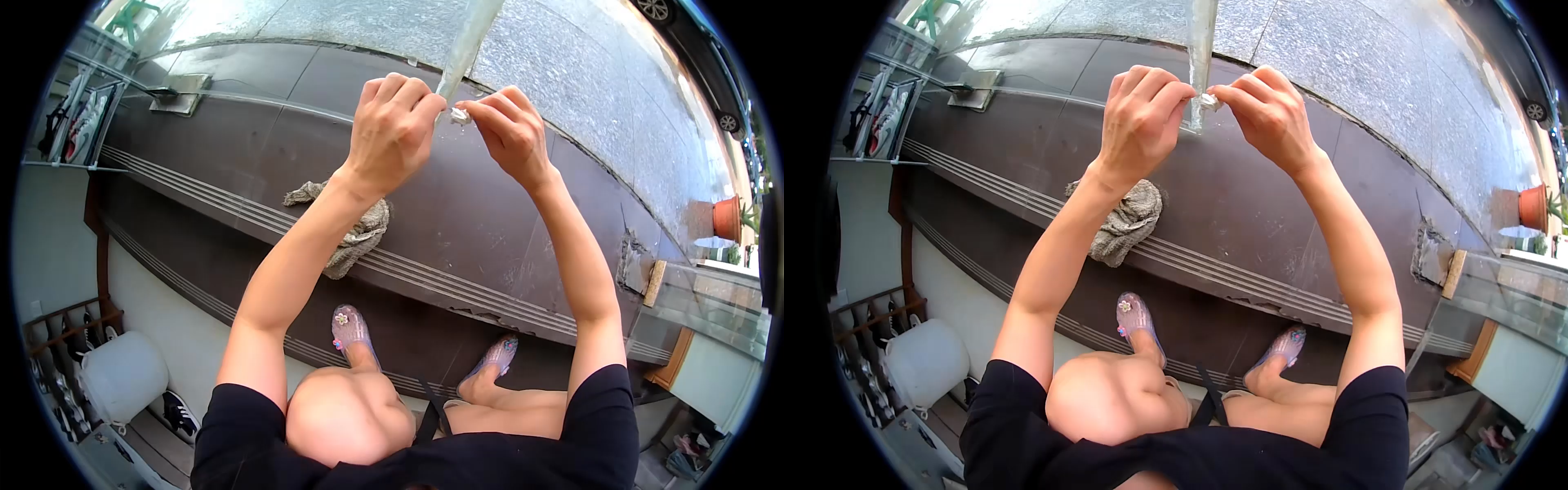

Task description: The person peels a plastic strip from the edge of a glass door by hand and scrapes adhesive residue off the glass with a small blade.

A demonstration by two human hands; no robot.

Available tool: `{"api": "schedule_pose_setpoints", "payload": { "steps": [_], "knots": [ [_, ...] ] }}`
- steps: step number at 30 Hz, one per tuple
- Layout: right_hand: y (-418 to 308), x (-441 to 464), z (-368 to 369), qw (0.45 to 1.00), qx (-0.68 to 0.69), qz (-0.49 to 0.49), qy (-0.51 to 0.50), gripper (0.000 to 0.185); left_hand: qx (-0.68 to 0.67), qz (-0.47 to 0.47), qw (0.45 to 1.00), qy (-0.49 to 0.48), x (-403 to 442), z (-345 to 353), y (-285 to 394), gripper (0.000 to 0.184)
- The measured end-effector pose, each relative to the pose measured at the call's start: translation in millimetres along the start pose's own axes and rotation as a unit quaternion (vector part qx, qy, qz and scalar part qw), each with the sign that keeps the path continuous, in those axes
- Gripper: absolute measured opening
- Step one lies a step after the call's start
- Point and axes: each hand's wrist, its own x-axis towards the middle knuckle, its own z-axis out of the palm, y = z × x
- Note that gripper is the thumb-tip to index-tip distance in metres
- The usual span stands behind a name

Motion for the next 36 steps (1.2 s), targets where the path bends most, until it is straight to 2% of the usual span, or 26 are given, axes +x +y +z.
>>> {"api": "schedule_pose_setpoints", "payload": {
  "steps": [6,10,17,27,36],
  "knots": [
    [29,10,2,0.997,0.069,-0.020,0.031,0.017,0.030,-0.013,0.999,-0.037,18,-5,7,0.008],
    [39,-5,20,0.993,0.107,-0.038,0.042,0.021,0.067,-0.023,0.995,-0.068,13,1,7,0.008],
    [49,-24,44,0.988,0.143,-0.032,0.050,0.022,0.117,0.004,0.992,-0.055,-8,23,3,0.010],
    [53,-56,77,0.989,0.139,-0.011,0.056,0.012,0.114,0.013,0.992,-0.045,-48,59,-11,0.016],
    [42,-104,115,0.993,0.121,0.012,-0.007,0.008,0.124,0.005,0.988,-0.090,-99,97,-30,0.015]
  ]
}}
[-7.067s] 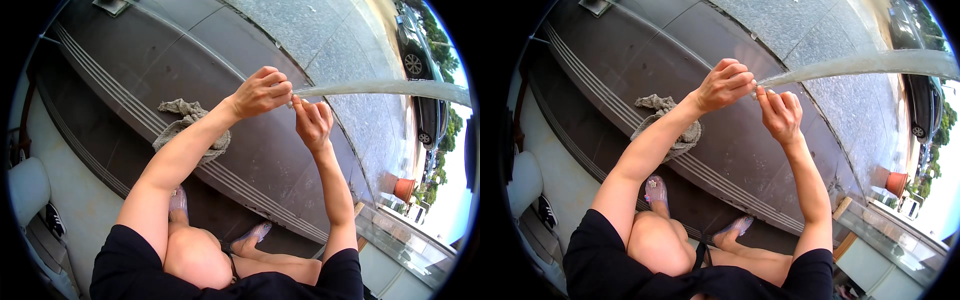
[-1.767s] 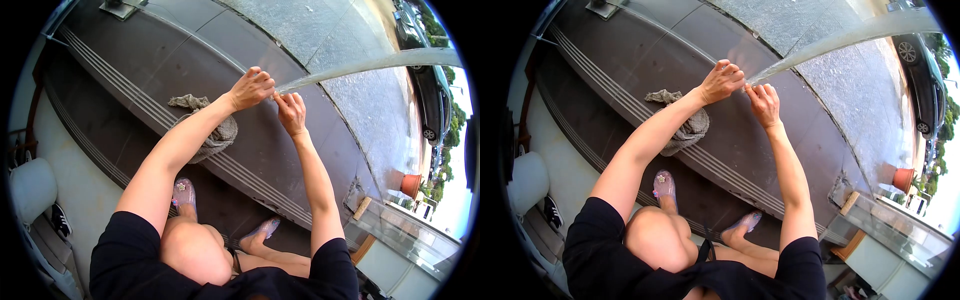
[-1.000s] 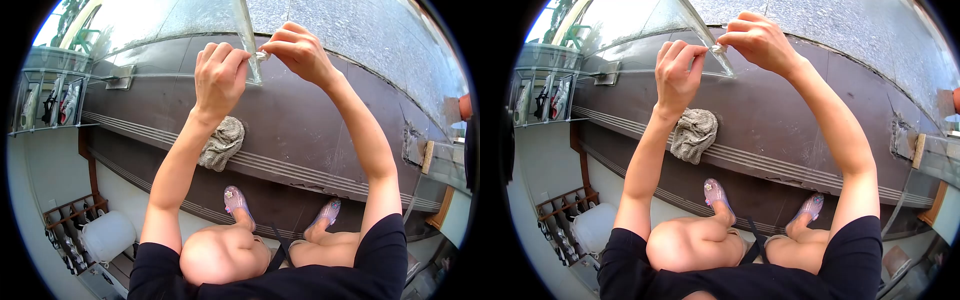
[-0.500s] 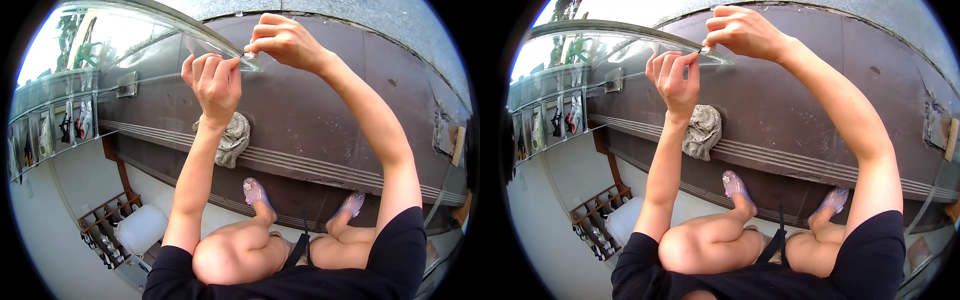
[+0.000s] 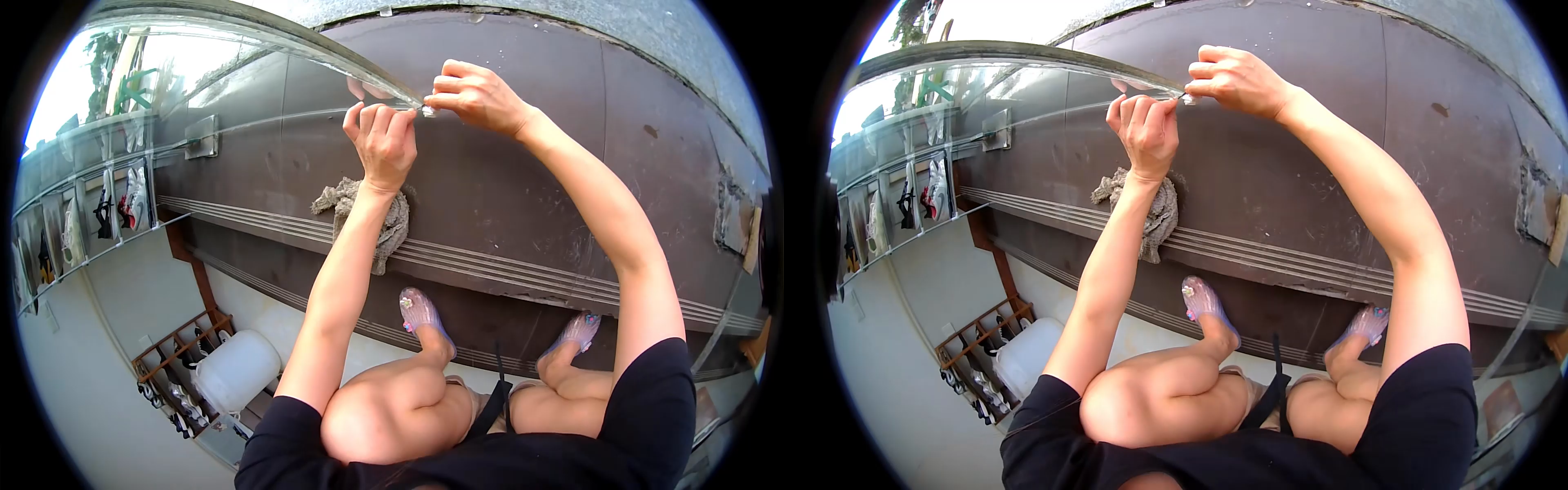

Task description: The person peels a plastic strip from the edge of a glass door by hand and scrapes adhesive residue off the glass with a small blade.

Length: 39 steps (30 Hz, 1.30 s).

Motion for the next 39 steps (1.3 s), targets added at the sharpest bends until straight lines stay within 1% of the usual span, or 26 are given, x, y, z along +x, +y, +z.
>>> {"api": "schedule_pose_setpoints", "payload": {
  "steps": [2,5,10,11,13,15,16,20,22,25,28,31,33,34,35,36,37,38,39],
  "knots": [
    [4,-6,3,1.000,-0.004,0.005,0.002,0.007,-0.005,-0.006,1.000,0.004,-3,5,-1,0.014],
    [-1,-1,-6,1.000,-0.024,-0.005,-0.003,0.008,-0.015,-0.020,1.000,0.012,-1,-10,6,0.015],
    [-18,41,-43,0.998,-0.021,-0.025,0.061,0.009,-0.015,-0.009,0.997,0.069,31,-53,11,0.019],
    [-20,46,-45,0.997,-0.025,-0.032,0.069,0.009,-0.016,-0.013,0.997,0.074,31,-53,9,0.019],
    [-19,46,-42,0.998,-0.039,-0.034,0.046,0.007,-0.021,-0.019,0.996,0.085,33,-46,2,0.020],
    [-17,37,-36,0.998,-0.052,-0.038,0.022,0.007,-0.025,-0.016,0.997,0.076,27,-34,-1,0.018],
    [-16,30,-30,0.998,-0.048,-0.037,0.027,0.008,-0.029,-0.015,0.997,0.068,23,-26,-3,0.017],
    [-15,3,-15,0.997,-0.073,-0.001,0.002,0.008,-0.044,-0.026,0.998,0.030,3,4,-5,0.015],
    [-22,-9,-7,0.997,-0.072,0.017,-0.008,0.008,-0.043,-0.024,0.999,0.008,-3,9,-3,0.013],
    [-31,-7,-11,0.997,-0.076,0.031,-0.007,0.009,-0.082,-0.046,0.996,0.009,-3,5,-3,0.014],
    [-47,4,-27,0.996,-0.084,0.034,-0.005,0.013,-0.104,-0.050,0.993,0.027,4,-13,0,0.015],
    [-58,18,-39,0.993,-0.113,0.028,0.015,0.020,-0.112,-0.085,0.987,0.074,12,-22,5,0.017],
    [-61,28,-47,0.990,-0.139,0.017,0.024,0.025,-0.140,-0.116,0.980,0.082,15,-25,3,0.017],
    [-56,29,-50,0.987,-0.158,0.005,0.016,0.030,-0.156,-0.142,0.973,0.093,14,-26,3,0.017],
    [-55,28,-53,0.985,-0.171,0.000,0.003,0.031,-0.173,-0.169,0.965,0.105,15,-26,3,0.018],
    [-54,27,-54,0.983,-0.185,-0.006,-0.011,0.032,-0.229,-0.220,0.941,0.119,12,-23,3,0.014],
    [-53,26,-55,0.980,-0.199,-0.013,-0.026,0.033,-0.315,-0.310,0.889,0.120,12,-25,7,0.013],
    [-51,24,-57,0.976,-0.212,-0.025,-0.037,0.035,-0.400,-0.393,0.819,0.121,12,-26,13,0.013],
    [-50,24,-56,0.974,-0.218,-0.029,-0.050,0.035,-0.480,-0.464,0.734,0.123,12,-28,16,0.013]
  ]
}}
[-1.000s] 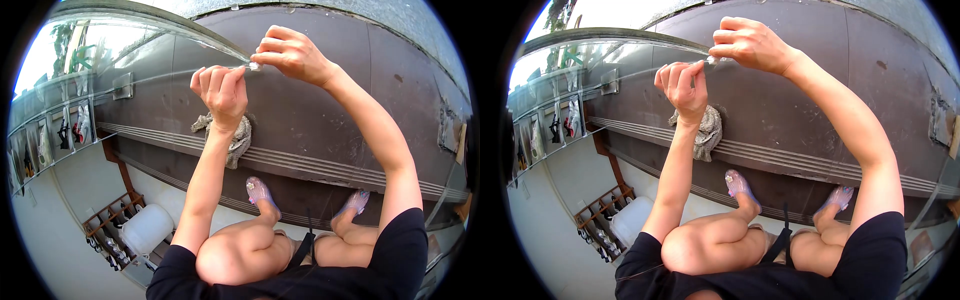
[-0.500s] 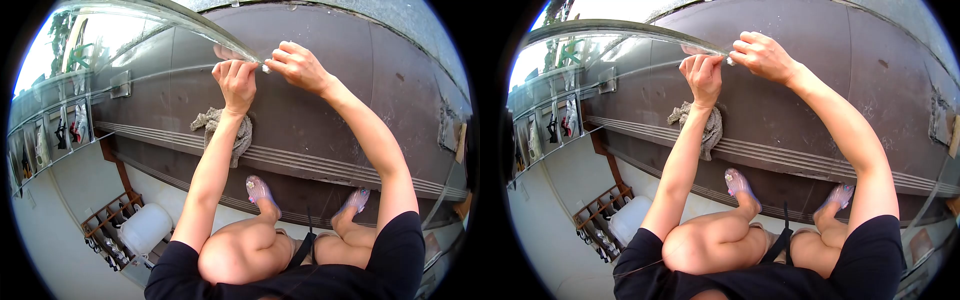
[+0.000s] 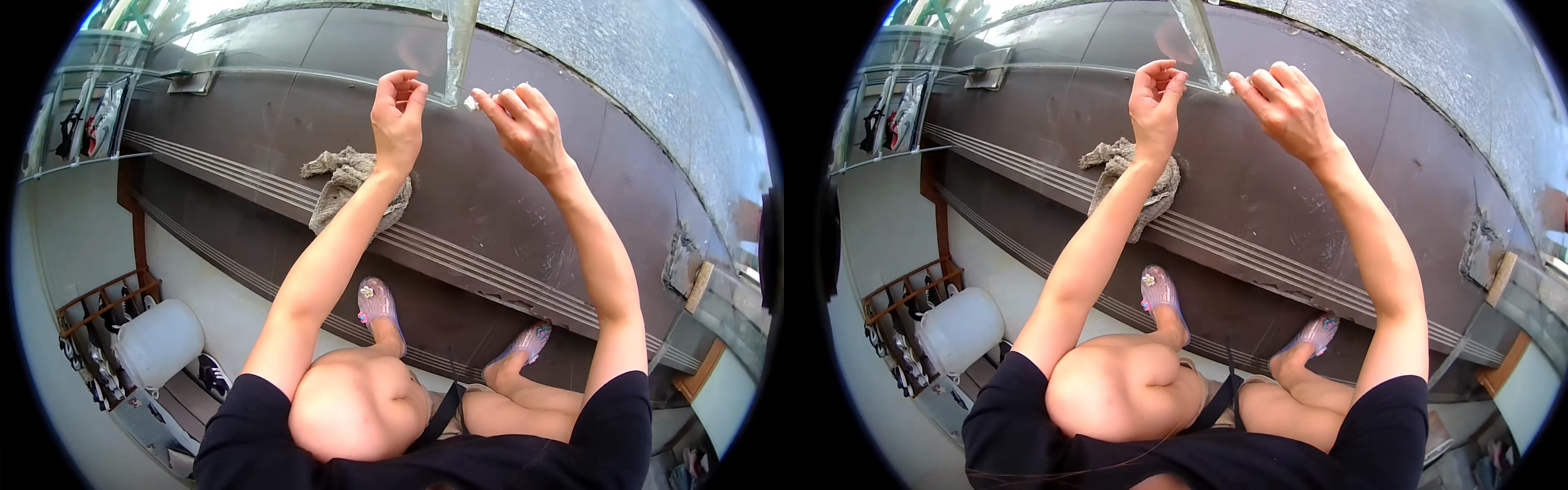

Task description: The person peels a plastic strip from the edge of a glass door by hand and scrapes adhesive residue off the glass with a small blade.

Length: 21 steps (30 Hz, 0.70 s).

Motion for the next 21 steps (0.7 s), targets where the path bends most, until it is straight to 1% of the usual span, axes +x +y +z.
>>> {"api": "schedule_pose_setpoints", "payload": {
  "steps": [1,4,7,10,11,14,15,18,19,21],
  "knots": [
    [-1,0,2,1.000,-0.006,-0.007,-0.012,0.034,-0.007,-0.027,0.999,-0.020,3,-3,-5,0.015],
    [-3,0,1,0.998,-0.032,-0.025,-0.057,0.035,-0.025,-0.112,0.993,-0.018,2,-8,-9,0.016],
    [-4,-3,6,0.996,-0.035,-0.033,-0.074,0.034,-0.025,-0.129,0.991,-0.033,-2,-12,-11,0.014],
    [-2,-16,18,0.992,-0.069,-0.018,-0.107,0.031,-0.008,-0.148,0.987,-0.056,-7,-15,-17,0.012],
    [3,-20,19,0.991,-0.069,-0.005,-0.117,0.029,-0.007,-0.151,0.986,-0.063,-9,-15,-20,0.012],
    [3,-24,11,0.990,-0.045,-0.001,-0.132,0.032,-0.008,-0.155,0.986,-0.067,-10,-17,-25,0.013],
    [-1,-19,4,0.992,-0.008,-0.025,-0.126,0.036,-0.008,-0.163,0.984,-0.069,-12,-21,-23,0.015],
    [-12,-15,-11,0.991,0.001,-0.014,-0.130,0.039,0.003,-0.192,0.978,-0.077,-9,-29,-22,0.019],
    [-16,-5,-12,0.995,0.005,-0.013,-0.103,0.042,0.007,-0.205,0.975,-0.081,-11,-31,-24,0.021],
    [-22,15,-12,0.997,0.001,-0.021,-0.078,0.044,0.014,-0.196,0.976,-0.089,-15,-34,-25,0.023]
  ]
}}
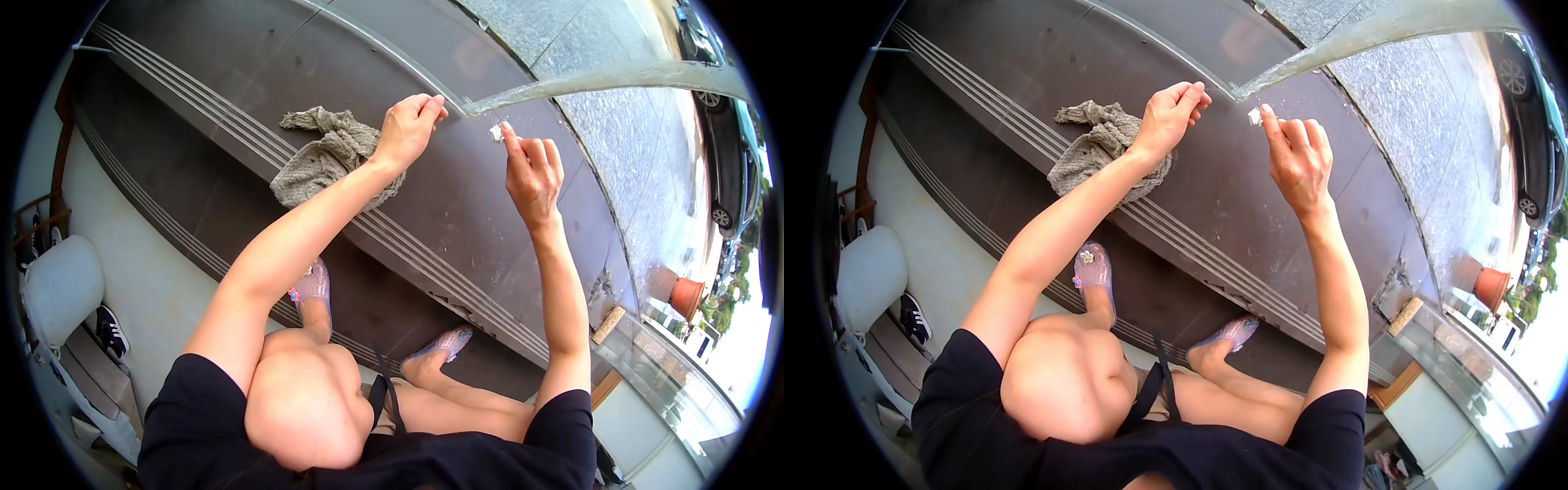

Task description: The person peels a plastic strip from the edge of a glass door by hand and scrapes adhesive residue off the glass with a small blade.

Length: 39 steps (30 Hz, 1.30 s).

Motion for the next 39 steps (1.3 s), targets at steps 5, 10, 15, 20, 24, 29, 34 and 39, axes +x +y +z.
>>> {"api": "schedule_pose_setpoints", "payload": {
  "steps": [5,10,15,20,24,29,34,39],
  "knots": [
    [12,-2,27,0.999,-0.033,-0.018,-0.011,0.046,0.016,0.035,0.999,0.004,-7,-8,-4,0.021],
    [9,-13,50,0.998,-0.009,-0.020,-0.051,0.042,0.024,0.052,0.998,-0.014,-13,-13,-10,0.018],
    [7,4,21,0.999,-0.039,-0.019,-0.007,0.043,-0.021,0.027,0.999,-0.036,-11,-17,-13,0.018],
    [11,-17,46,0.997,-0.022,-0.041,-0.068,0.041,-0.021,0.013,0.999,-0.045,-11,-12,-15,0.018],
    [0,-14,36,0.999,-0.026,-0.001,-0.047,0.042,-0.033,0.023,0.998,-0.038,-7,-15,-18,0.017],
    [5,-5,40,0.999,-0.016,-0.017,-0.047,0.040,-0.053,0.005,0.998,-0.043,-7,-13,-17,0.017],
    [-2,-13,46,0.999,-0.016,0.009,-0.038,0.042,-0.061,0.023,0.997,-0.032,-4,-18,-18,0.018],
    [-2,-20,53,0.998,-0.010,0.010,-0.061,0.049,-0.070,0.015,0.997,-0.031,-5,-14,-20,0.018]
  ]
}}
